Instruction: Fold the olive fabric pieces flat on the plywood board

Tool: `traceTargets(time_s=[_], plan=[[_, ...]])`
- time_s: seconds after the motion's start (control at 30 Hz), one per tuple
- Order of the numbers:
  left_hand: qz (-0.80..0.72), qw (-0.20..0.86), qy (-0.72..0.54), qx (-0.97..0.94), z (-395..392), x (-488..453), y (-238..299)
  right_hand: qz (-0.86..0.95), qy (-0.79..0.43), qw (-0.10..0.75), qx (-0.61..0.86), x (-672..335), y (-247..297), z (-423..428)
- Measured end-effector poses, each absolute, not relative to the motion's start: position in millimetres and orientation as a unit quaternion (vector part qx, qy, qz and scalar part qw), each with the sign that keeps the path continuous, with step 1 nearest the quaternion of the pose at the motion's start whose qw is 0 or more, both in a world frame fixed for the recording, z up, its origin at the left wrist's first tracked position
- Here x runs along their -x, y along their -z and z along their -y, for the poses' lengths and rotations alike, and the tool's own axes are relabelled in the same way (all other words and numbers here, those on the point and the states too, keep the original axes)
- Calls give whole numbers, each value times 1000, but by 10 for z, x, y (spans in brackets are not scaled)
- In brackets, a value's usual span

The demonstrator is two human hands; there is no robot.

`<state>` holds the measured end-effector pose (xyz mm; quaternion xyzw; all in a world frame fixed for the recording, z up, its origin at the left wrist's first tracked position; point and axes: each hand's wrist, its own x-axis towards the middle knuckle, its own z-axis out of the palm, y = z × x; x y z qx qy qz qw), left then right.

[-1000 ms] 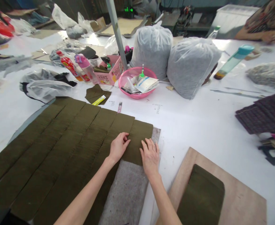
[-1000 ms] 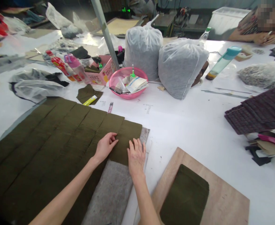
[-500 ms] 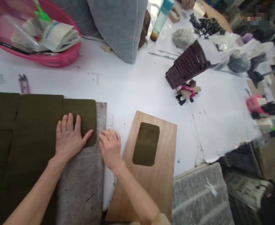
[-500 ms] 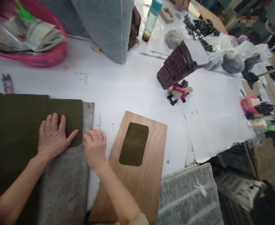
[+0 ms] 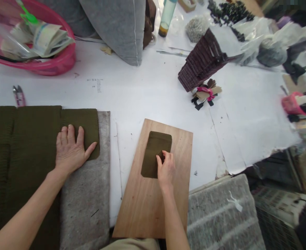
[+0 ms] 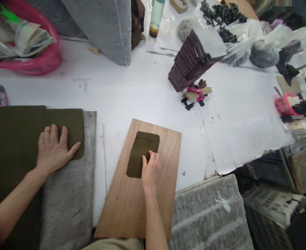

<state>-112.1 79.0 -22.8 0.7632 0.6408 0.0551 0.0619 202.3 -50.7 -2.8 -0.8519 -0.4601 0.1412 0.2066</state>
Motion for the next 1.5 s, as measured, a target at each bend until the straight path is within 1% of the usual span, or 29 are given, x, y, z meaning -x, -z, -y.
traceTargets(time_s=[0.37,0.67,0.9,1.0,1.1,1.3,1.43,1.5], plan=[[-635,48,-17,-771,-792,1121,194,514,-190,179,817,-2178,6,416],[-635,42,-26,-771,-792,1119,213,499,-196,234,811,-2214,-13,455],[-641,45,-16,-766,-800,1120,213,525,-199,196,804,-2247,1,351],[-646,51,-21,-761,-795,1117,208,541,-196,199,794,-2253,-2,347],[-647,55,-32,-760,-786,1116,213,547,-189,225,784,-2251,-27,390],[-639,73,-68,-762,-790,1118,117,555,-168,323,748,-2307,-129,619],[-627,86,-116,-766,-776,1081,-3,490,-226,371,756,-2346,-161,848],[-601,123,-154,-774,-695,976,-46,438,-272,391,762,-2337,-197,946]])
